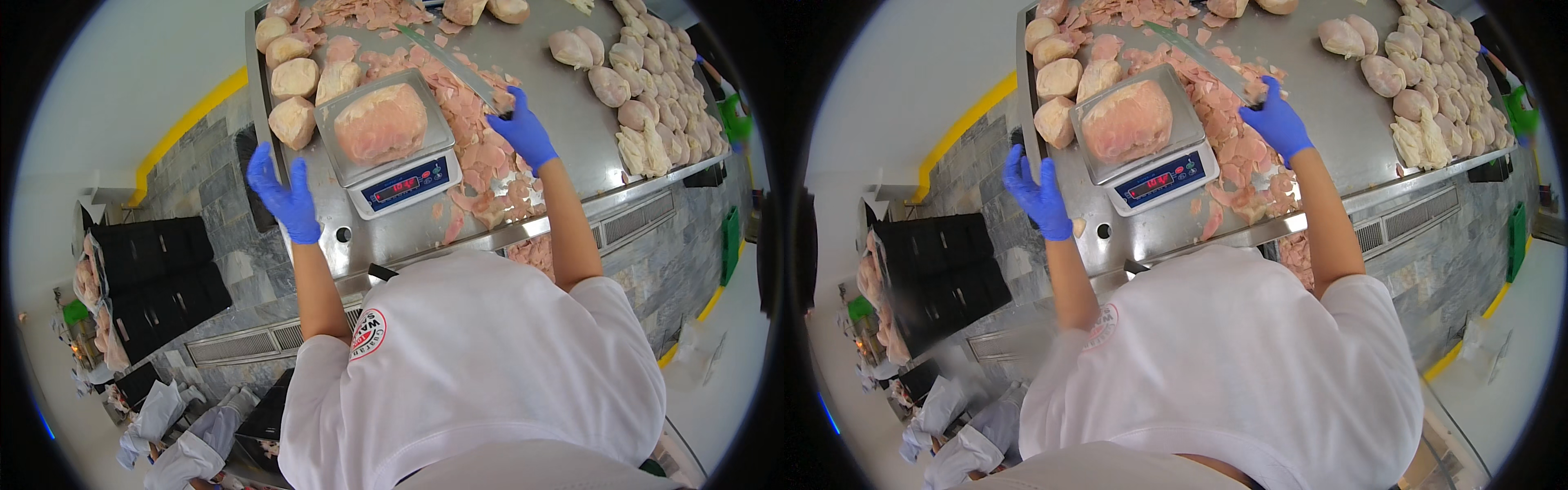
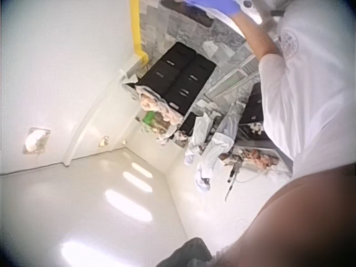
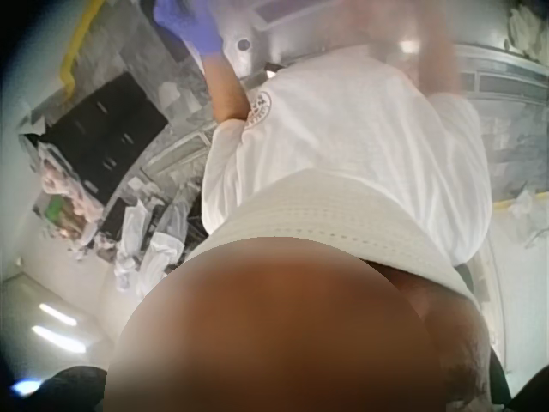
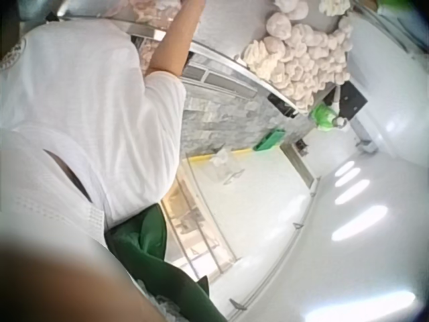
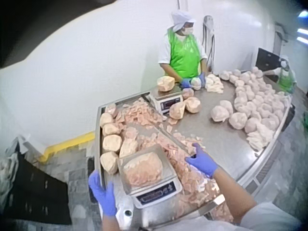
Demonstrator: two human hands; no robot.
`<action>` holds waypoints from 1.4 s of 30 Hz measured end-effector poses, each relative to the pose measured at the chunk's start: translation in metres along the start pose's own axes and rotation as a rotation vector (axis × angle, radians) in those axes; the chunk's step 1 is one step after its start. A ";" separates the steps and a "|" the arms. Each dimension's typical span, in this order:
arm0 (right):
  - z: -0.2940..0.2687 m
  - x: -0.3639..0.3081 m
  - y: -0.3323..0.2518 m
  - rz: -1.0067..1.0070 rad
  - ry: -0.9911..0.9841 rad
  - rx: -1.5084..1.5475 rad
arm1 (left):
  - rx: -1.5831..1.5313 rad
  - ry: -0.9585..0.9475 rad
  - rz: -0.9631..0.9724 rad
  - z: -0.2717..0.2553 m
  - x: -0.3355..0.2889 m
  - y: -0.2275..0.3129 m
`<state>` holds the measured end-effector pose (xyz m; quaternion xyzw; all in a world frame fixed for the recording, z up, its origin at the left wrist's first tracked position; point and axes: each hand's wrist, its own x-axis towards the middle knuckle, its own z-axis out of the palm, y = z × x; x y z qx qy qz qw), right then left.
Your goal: The person trims fat and skin from raw chicken breasts using a knife. They repeatedly place the chicken on a digital scale to check the weight, trim small amounts of tissue, and then move the finished pieces to the side of the stainless steel table.
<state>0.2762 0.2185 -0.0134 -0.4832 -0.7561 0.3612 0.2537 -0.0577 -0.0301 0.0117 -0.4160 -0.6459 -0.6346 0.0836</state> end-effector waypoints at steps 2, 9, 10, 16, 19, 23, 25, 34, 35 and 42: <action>-0.016 -0.024 0.001 0.122 -0.100 0.147 | -0.079 0.014 -0.092 -0.014 0.005 -0.002; -0.027 -0.072 0.035 0.187 -0.097 -0.081 | -0.091 -0.412 -0.026 0.001 0.041 0.049; -0.022 -0.076 0.037 0.193 -0.094 -0.013 | -0.034 -0.521 0.071 0.008 0.045 0.057; -0.022 -0.091 -0.016 0.380 -0.126 0.167 | -0.077 -0.832 -0.039 0.053 0.040 0.040; -0.022 -0.090 -0.009 0.344 -0.112 0.193 | -0.022 -0.664 -0.009 0.066 0.020 0.036; -0.019 -0.098 0.005 0.342 -0.111 0.092 | 0.277 -0.315 -0.005 0.082 -0.045 0.060; -0.012 -0.101 0.004 0.284 -0.085 0.129 | 0.164 -0.403 -0.121 0.076 -0.071 0.079; 0.002 -0.096 -0.051 0.141 -0.210 0.404 | -0.020 -0.817 -0.188 0.000 -0.024 0.094; 0.003 -0.096 -0.056 0.124 -0.214 0.411 | 0.087 -0.772 -0.008 0.004 -0.005 0.100; 0.003 -0.098 -0.077 0.042 -0.282 0.437 | 0.196 -1.063 0.488 0.065 0.052 0.069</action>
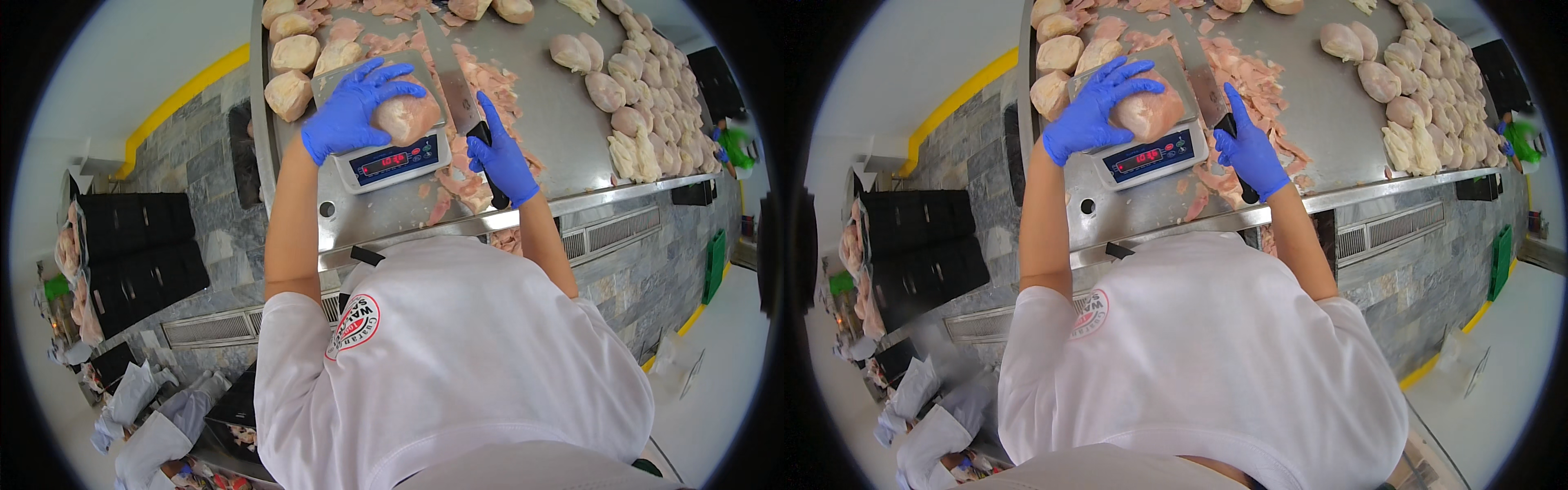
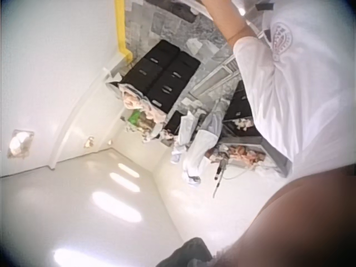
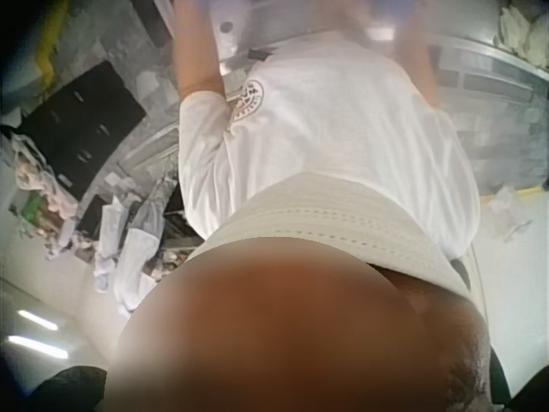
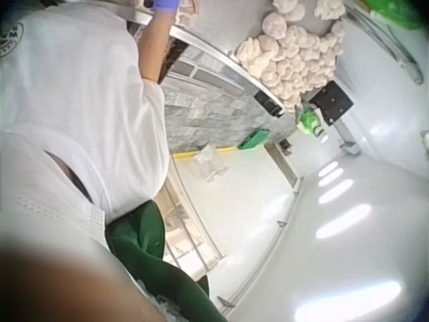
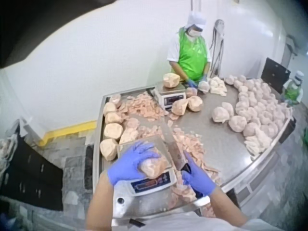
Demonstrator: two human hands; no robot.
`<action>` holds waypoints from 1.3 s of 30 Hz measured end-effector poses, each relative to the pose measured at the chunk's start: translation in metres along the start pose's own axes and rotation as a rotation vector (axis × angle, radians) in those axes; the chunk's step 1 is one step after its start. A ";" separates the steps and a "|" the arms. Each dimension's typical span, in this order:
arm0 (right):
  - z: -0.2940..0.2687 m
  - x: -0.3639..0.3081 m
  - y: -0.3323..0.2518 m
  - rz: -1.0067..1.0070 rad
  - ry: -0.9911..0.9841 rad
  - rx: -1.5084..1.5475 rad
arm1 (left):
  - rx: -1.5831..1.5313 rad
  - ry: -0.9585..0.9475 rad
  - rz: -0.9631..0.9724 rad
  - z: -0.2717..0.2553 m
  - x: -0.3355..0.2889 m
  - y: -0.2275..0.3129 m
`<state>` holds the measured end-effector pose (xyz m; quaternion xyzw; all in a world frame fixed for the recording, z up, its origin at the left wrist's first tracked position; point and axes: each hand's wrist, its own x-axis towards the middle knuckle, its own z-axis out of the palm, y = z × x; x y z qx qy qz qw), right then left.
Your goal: The person trims fat and skin from raw chicken breasts using a knife. They repeatedly place the chicken on a digital scale to check the weight, trim small amounts of tissue, and then move the finished pieces to the side of the stainless steel table.
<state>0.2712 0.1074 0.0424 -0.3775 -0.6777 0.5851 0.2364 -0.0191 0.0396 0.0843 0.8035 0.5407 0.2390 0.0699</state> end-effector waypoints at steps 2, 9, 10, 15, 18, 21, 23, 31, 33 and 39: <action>-0.007 -0.008 0.003 0.029 0.048 -0.014 | -0.132 0.015 -0.014 0.003 0.013 -0.008; -0.032 -0.034 0.016 0.054 0.141 -0.055 | 0.173 0.232 -0.255 0.016 0.014 -0.014; -0.035 -0.036 0.018 0.058 0.137 -0.086 | 0.075 0.223 -0.261 0.011 0.007 -0.022; -0.046 -0.049 0.027 0.046 0.105 -0.222 | -0.480 0.055 -0.664 -0.026 -0.039 -0.039; -0.051 -0.049 0.039 0.039 0.081 -0.291 | -0.433 0.153 -0.650 -0.034 -0.046 -0.033; -0.054 -0.045 0.048 -0.043 0.073 -0.407 | -0.436 0.226 -0.558 -0.040 -0.030 -0.015; -0.052 -0.043 0.037 -0.031 0.040 -0.452 | -0.383 0.228 -0.428 -0.034 -0.019 -0.010; -0.073 -0.038 0.032 -0.061 -0.026 -0.595 | -0.271 0.205 -0.398 0.025 0.032 -0.022; -0.081 -0.041 0.031 -0.060 -0.024 -0.637 | -0.212 0.204 -0.456 0.030 0.033 -0.018; -0.095 -0.036 0.043 -0.063 -0.014 -0.536 | -0.188 0.201 -0.476 0.033 0.017 -0.004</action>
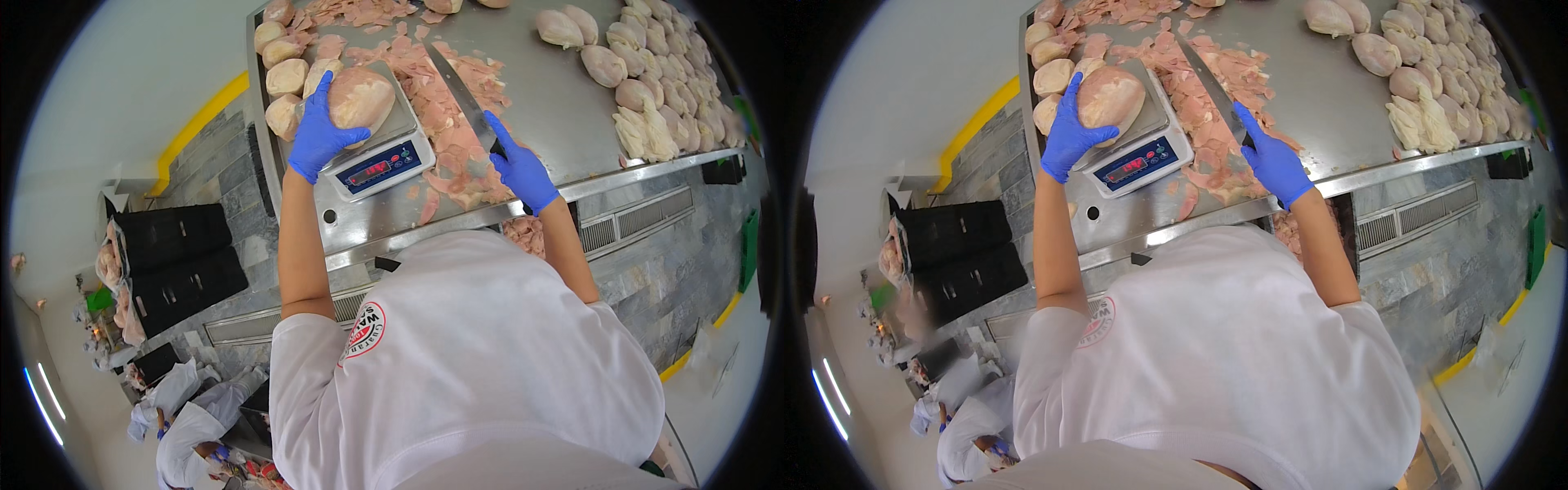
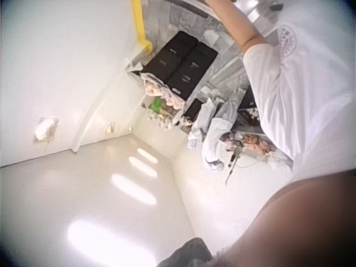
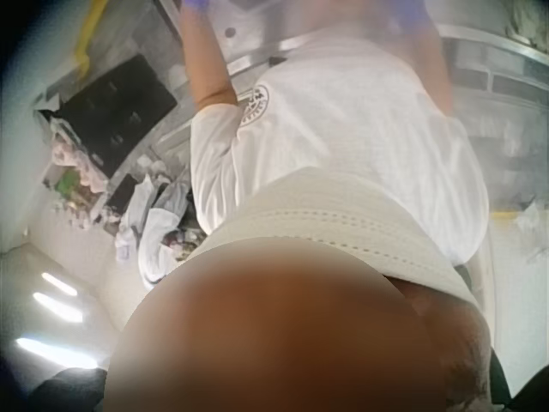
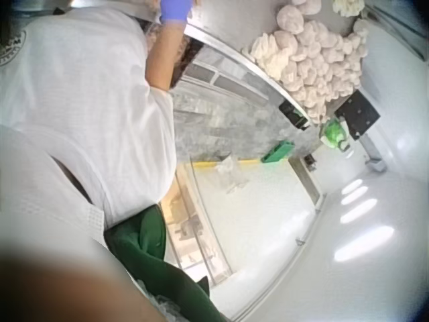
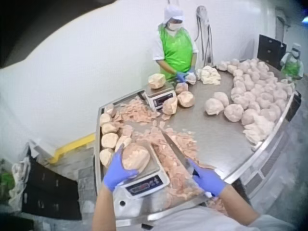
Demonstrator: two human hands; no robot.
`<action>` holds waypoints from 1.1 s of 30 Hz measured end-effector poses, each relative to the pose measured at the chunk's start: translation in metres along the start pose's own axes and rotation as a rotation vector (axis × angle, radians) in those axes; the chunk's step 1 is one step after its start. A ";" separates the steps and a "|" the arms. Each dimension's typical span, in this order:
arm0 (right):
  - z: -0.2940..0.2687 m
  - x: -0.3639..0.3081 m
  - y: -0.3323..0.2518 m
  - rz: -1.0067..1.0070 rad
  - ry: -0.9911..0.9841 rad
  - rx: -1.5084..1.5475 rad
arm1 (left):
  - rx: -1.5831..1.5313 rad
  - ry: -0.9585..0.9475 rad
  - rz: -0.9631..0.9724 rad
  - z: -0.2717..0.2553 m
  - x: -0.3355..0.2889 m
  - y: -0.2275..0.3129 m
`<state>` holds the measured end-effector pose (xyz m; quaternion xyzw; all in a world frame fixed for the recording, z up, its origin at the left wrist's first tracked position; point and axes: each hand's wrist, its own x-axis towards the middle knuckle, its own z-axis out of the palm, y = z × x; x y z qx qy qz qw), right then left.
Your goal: The person trims fat and skin from raw chicken breasts using a knife. They repeatedly place the chicken on a digital scale to check the weight, trim small amounts of tissue, and then move the finished pieces to the side of the stainless steel table.
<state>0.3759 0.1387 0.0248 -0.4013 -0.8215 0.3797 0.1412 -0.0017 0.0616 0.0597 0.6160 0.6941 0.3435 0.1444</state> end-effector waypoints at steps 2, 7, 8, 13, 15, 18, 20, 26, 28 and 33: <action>0.003 0.004 0.004 0.048 -0.025 0.049 | -0.017 -0.025 -0.044 -0.003 0.002 0.000; 0.006 0.008 0.005 0.118 -0.087 0.117 | -0.172 -0.067 -0.178 -0.015 0.015 -0.009; 0.006 0.009 0.007 0.141 -0.107 0.092 | -0.163 -0.065 -0.203 -0.017 0.017 -0.013; 0.000 0.009 0.028 0.069 -0.071 0.150 | -0.457 -0.069 -0.366 -0.028 0.025 -0.022; 0.000 0.010 0.038 0.010 -0.020 0.173 | -0.641 -0.095 -0.481 -0.036 0.028 -0.026; -0.006 0.015 0.023 0.224 -0.111 0.260 | -0.817 -0.111 -0.609 -0.047 0.020 -0.041; -0.001 0.017 0.033 0.170 -0.100 0.275 | -0.936 -0.188 -0.725 -0.053 0.023 -0.049; 0.012 0.025 0.042 0.136 -0.095 0.303 | -0.619 -0.214 -0.831 -0.079 0.000 -0.074; 0.016 0.027 0.045 0.106 -0.073 0.282 | -0.576 -0.215 -0.778 -0.076 -0.001 -0.057; 0.018 0.029 0.052 0.050 -0.059 0.197 | -0.269 -0.123 -0.609 -0.083 0.008 -0.030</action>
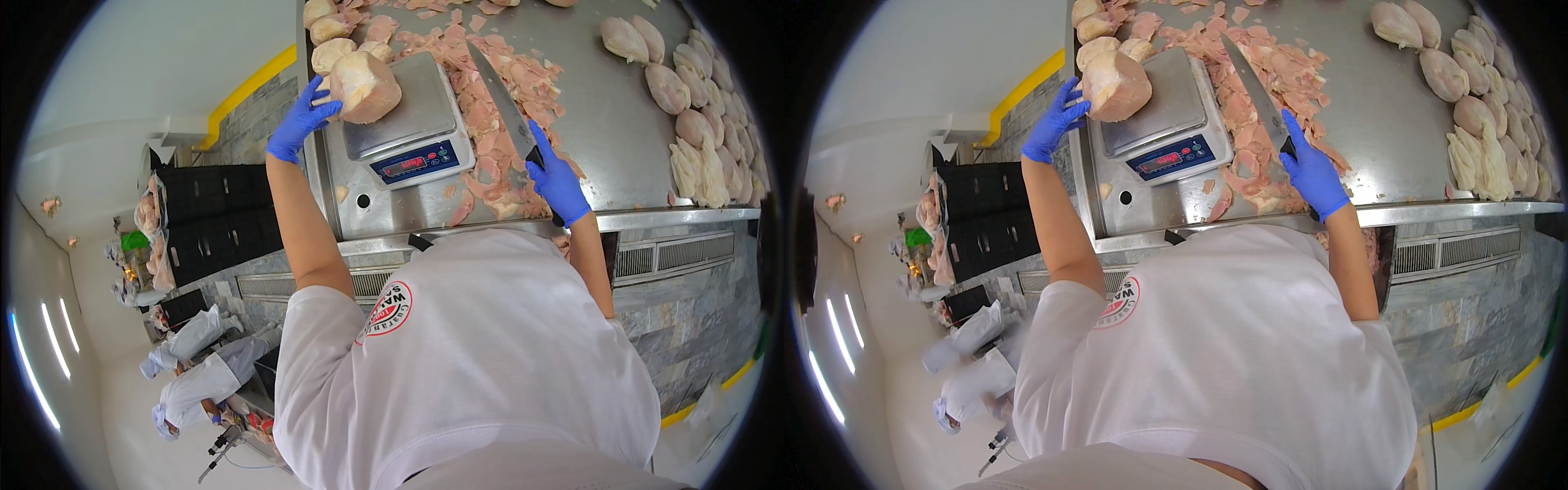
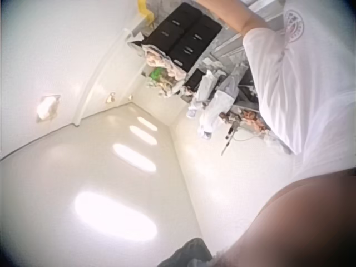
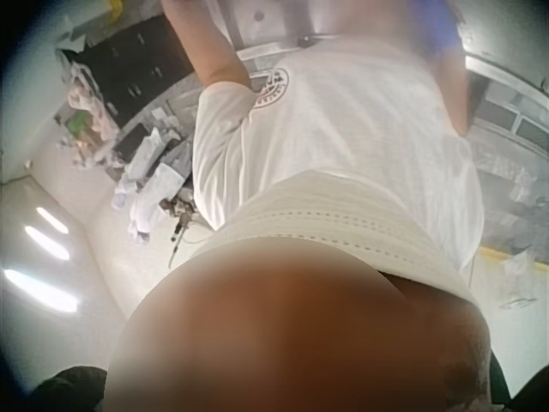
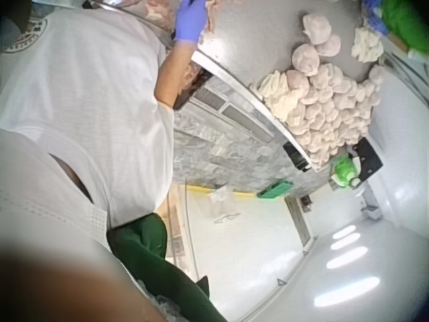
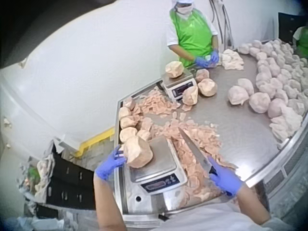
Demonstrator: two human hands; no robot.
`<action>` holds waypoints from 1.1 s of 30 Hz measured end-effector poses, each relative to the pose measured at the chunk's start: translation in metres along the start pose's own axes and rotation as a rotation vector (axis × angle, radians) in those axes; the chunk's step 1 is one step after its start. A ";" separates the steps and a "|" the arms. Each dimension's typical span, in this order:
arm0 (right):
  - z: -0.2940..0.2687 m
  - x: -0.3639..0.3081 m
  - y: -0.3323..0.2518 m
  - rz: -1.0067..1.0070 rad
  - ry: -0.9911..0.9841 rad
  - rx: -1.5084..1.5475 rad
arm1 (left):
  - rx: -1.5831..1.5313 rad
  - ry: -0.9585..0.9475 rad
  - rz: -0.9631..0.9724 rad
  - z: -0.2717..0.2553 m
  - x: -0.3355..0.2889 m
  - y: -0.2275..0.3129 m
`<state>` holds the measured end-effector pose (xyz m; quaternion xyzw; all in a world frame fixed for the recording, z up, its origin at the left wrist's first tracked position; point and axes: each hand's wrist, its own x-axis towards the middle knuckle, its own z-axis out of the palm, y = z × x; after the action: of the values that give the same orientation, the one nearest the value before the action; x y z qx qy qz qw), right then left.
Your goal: The person trims fat and skin from raw chicken breasts using a knife. They repeatedly place the chicken on a digital scale to check the weight, trim small amounts of tissue, and then move the finished pieces to the side of the stainless steel table.
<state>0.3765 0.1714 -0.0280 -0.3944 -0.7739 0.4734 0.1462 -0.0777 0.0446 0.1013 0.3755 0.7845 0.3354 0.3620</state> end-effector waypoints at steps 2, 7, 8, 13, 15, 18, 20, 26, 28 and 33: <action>-0.005 -0.003 -0.008 0.047 -0.020 0.050 | 0.011 0.013 0.126 -0.002 0.012 -0.007; 0.000 -0.011 0.000 0.120 -0.019 0.129 | 0.084 -0.060 0.321 -0.011 0.027 0.000; 0.002 -0.014 0.000 0.135 -0.020 0.171 | 0.090 -0.098 0.353 -0.007 0.027 0.011; -0.003 -0.022 -0.006 0.177 -0.038 0.348 | 0.061 -0.183 0.205 0.010 0.049 0.031; -0.005 -0.019 -0.015 0.186 -0.064 0.350 | 0.172 -0.116 0.061 0.008 0.044 0.043; -0.007 -0.017 -0.021 0.144 -0.094 0.297 | 0.479 -0.074 0.016 -0.001 0.044 0.031; -0.006 -0.014 -0.023 0.120 -0.090 0.262 | 0.443 -0.100 0.046 -0.005 0.039 0.016; -0.001 -0.014 -0.020 0.131 -0.076 0.229 | 0.101 -0.089 -0.019 0.000 0.011 0.008; -0.001 -0.016 -0.019 0.166 -0.093 0.199 | 0.063 -0.083 0.002 -0.001 0.010 0.004; 0.001 -0.021 -0.016 0.152 -0.074 0.191 | 0.307 0.093 0.309 -0.013 0.011 -0.013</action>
<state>0.3819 0.1514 -0.0119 -0.4186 -0.6979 0.5690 0.1179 -0.0977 0.0437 0.0939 0.5258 0.7756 0.2804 0.2082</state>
